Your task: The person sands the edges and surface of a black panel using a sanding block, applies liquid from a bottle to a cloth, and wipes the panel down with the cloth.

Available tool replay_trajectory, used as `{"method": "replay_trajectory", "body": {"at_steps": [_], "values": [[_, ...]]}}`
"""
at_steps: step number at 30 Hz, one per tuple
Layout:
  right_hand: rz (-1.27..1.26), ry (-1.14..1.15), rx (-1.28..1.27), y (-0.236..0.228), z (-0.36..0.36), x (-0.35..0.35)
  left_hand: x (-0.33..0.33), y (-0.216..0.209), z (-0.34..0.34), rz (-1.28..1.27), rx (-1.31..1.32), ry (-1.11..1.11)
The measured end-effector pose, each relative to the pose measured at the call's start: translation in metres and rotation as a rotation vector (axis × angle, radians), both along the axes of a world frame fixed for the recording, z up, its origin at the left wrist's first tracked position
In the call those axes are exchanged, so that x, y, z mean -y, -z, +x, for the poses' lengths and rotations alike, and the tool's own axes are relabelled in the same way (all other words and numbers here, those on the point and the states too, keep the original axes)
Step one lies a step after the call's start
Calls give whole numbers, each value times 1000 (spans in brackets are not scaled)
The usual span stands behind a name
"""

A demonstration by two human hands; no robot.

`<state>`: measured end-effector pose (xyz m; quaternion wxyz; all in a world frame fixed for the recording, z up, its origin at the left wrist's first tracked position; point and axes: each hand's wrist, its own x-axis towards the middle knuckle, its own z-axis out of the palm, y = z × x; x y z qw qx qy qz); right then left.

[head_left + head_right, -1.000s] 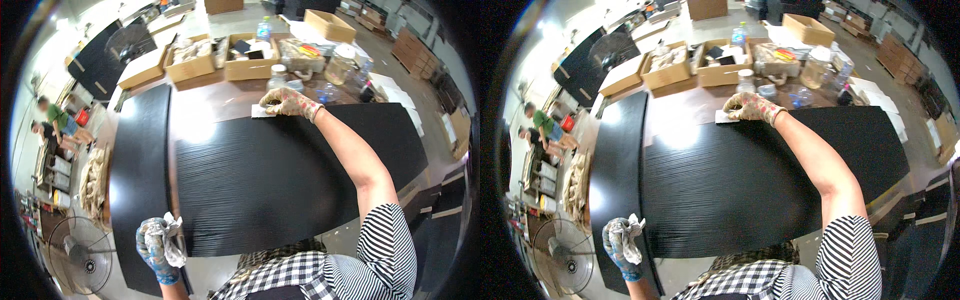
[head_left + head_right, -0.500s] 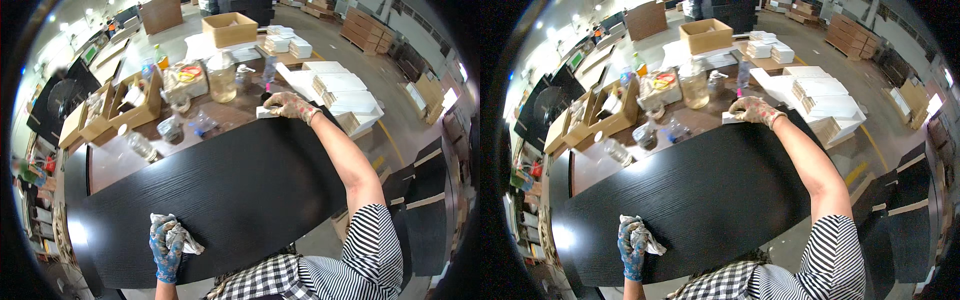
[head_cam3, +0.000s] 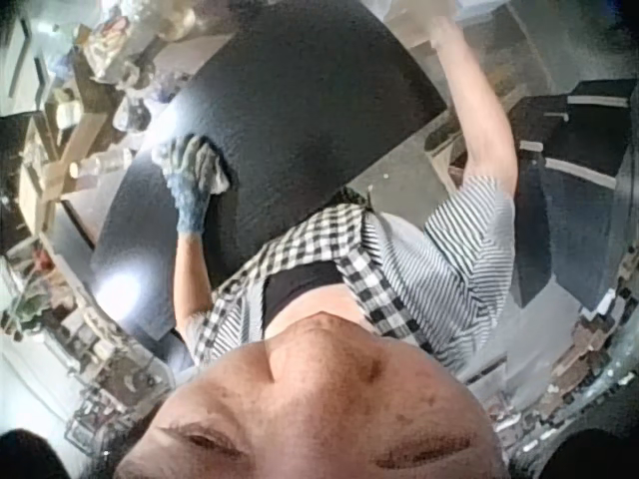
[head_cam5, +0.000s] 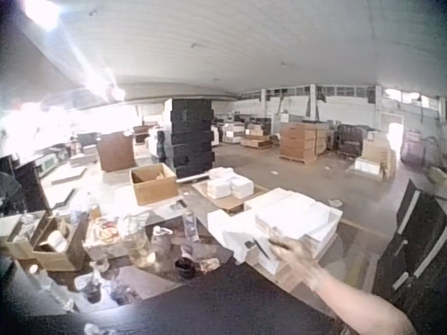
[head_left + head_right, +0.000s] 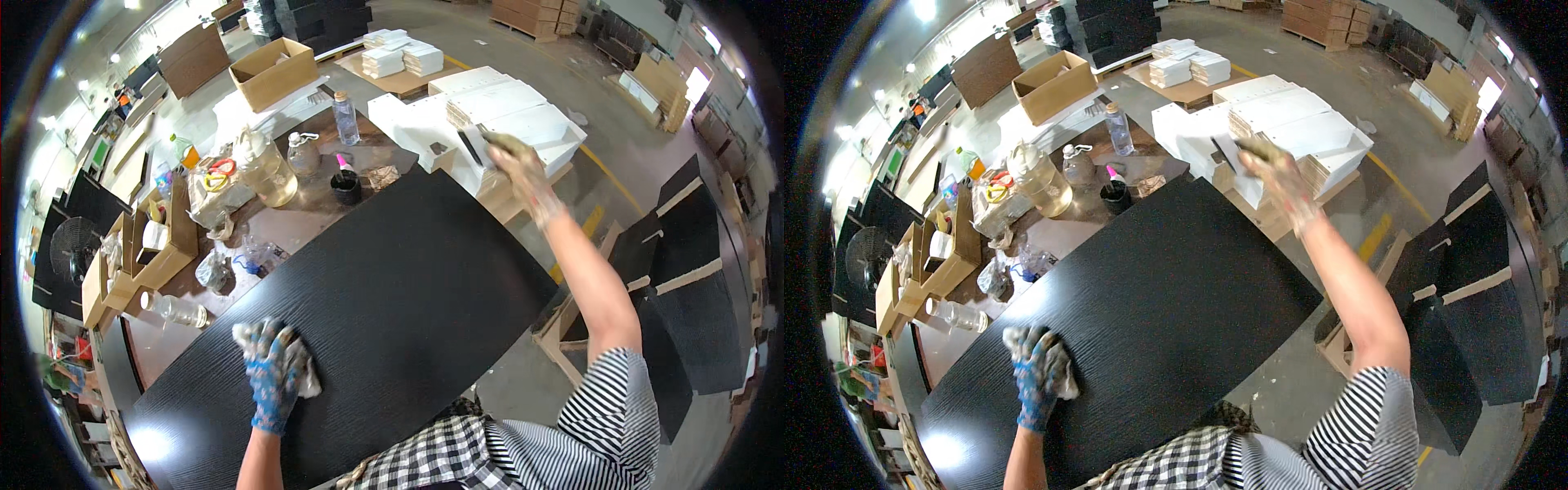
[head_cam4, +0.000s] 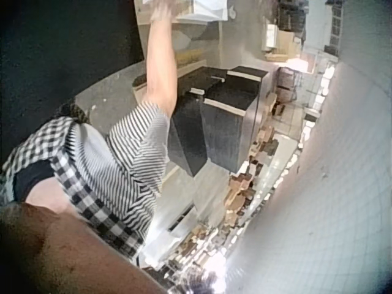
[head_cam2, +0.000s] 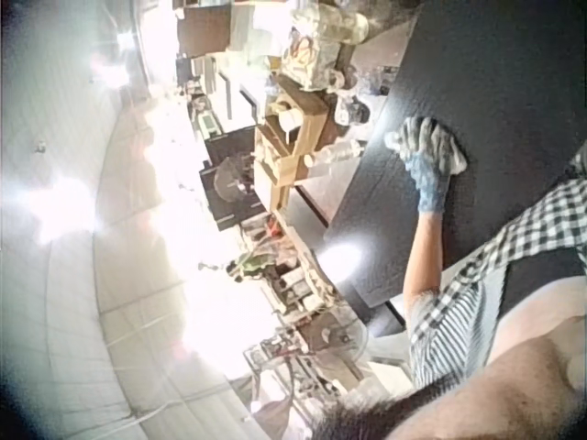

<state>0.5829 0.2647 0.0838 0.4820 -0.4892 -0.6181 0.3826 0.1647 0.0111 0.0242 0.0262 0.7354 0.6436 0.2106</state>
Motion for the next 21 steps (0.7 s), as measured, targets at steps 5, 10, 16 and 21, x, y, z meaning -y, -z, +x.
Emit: {"method": "replay_trajectory", "body": {"at_steps": [5, 10, 16, 21], "values": [[-161, -14, -255, 29, 25, 122, -114, 10, 85, 87, -69, 393], [-91, -93, -162, 66, 17, 157, -221, 19, 183, 235, -120, 656], [-167, 10, -357, 74, 14, 161, -223, 26, 181, 231, 44, 387], [-1, 52, -339, 102, 29, 153, -133, 14, 34, 145, -53, 67]]}}
